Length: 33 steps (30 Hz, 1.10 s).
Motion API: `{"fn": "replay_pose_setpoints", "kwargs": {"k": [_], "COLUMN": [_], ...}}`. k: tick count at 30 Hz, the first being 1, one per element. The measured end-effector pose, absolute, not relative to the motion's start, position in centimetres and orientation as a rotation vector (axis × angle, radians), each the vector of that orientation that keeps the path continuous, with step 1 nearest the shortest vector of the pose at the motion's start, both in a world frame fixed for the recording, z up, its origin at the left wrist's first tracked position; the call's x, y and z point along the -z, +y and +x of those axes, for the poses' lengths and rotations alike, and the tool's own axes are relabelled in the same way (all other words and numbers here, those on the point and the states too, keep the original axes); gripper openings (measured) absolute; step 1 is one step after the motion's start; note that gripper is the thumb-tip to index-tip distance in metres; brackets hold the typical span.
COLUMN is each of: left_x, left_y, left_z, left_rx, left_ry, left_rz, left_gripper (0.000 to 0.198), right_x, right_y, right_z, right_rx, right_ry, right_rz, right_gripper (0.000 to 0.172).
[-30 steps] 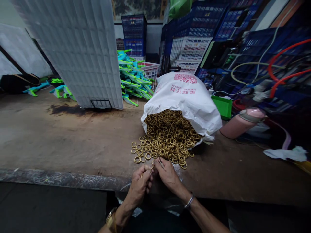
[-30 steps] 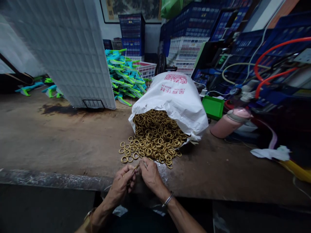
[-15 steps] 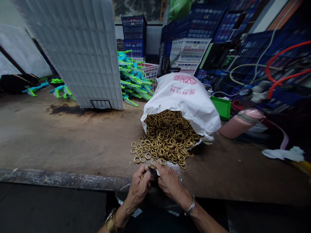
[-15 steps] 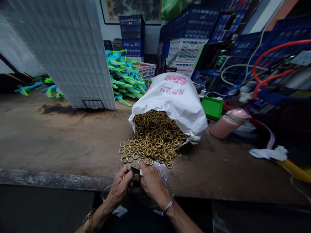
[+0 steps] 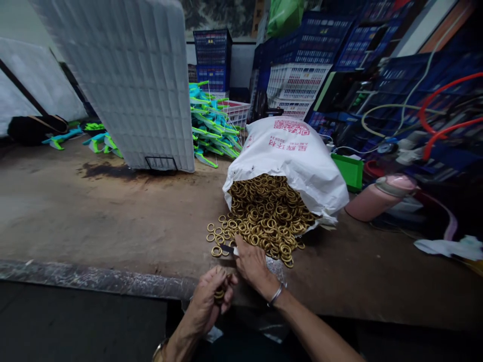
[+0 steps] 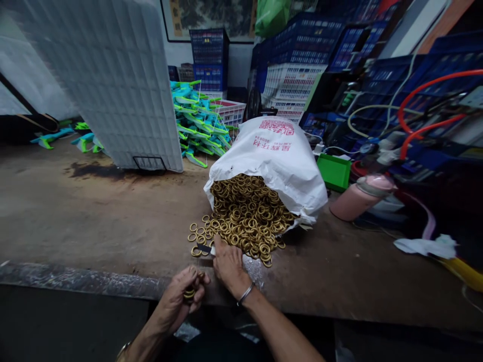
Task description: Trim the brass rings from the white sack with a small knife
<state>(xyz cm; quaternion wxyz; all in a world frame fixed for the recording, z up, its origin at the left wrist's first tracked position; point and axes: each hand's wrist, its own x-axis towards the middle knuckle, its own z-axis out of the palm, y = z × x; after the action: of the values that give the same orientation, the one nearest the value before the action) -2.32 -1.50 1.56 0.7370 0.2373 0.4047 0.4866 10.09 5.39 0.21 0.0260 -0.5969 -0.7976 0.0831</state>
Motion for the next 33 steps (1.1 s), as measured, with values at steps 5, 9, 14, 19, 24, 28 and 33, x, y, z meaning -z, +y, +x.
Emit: {"fn": "replay_pose_setpoints", "kwargs": {"k": [5, 9, 14, 19, 24, 28, 33], "left_x": [-1.3, -0.9, -0.5, -0.5, 0.0, 0.2, 1.1], "left_y": [-1.3, -0.9, -0.4, -0.1, 0.2, 0.2, -0.2], "left_z": [-3.0, -3.3, -3.4, -2.8, -1.4, -0.7, -0.6], "left_rx": [-1.068, -1.051, -1.099, -1.155, -1.188, -1.209, -1.351], "left_ry": [0.787, 0.773, 0.778, 0.89, 1.189, 1.34, 1.402], "left_rz": [0.414, 0.314, 0.18, 0.287, 0.565, 0.814, 1.185], "left_gripper": [0.021, 0.021, 0.022, 0.028, 0.037, 0.033, 0.02], "right_x": [-0.5, -0.3, -0.2, -0.4, -0.7, -0.9, -0.6], "right_y": [6.2, 6.3, 6.5, 6.2, 5.0, 4.0, 3.3], "right_z": [9.6, 9.6, 10.0, 10.8, 10.8, 10.6, 10.7], "right_rx": [-0.281, -0.311, -0.359, -0.577, -1.101, -1.276, -1.29], "right_ry": [-2.531, -2.46, -2.346, -2.135, -1.782, -1.608, -1.539], "right_rz": [-1.845, -1.855, -1.793, -1.668, -1.54, -1.506, -1.568], "right_gripper": [0.033, 0.03, 0.023, 0.022, 0.022, 0.021, 0.021]}}
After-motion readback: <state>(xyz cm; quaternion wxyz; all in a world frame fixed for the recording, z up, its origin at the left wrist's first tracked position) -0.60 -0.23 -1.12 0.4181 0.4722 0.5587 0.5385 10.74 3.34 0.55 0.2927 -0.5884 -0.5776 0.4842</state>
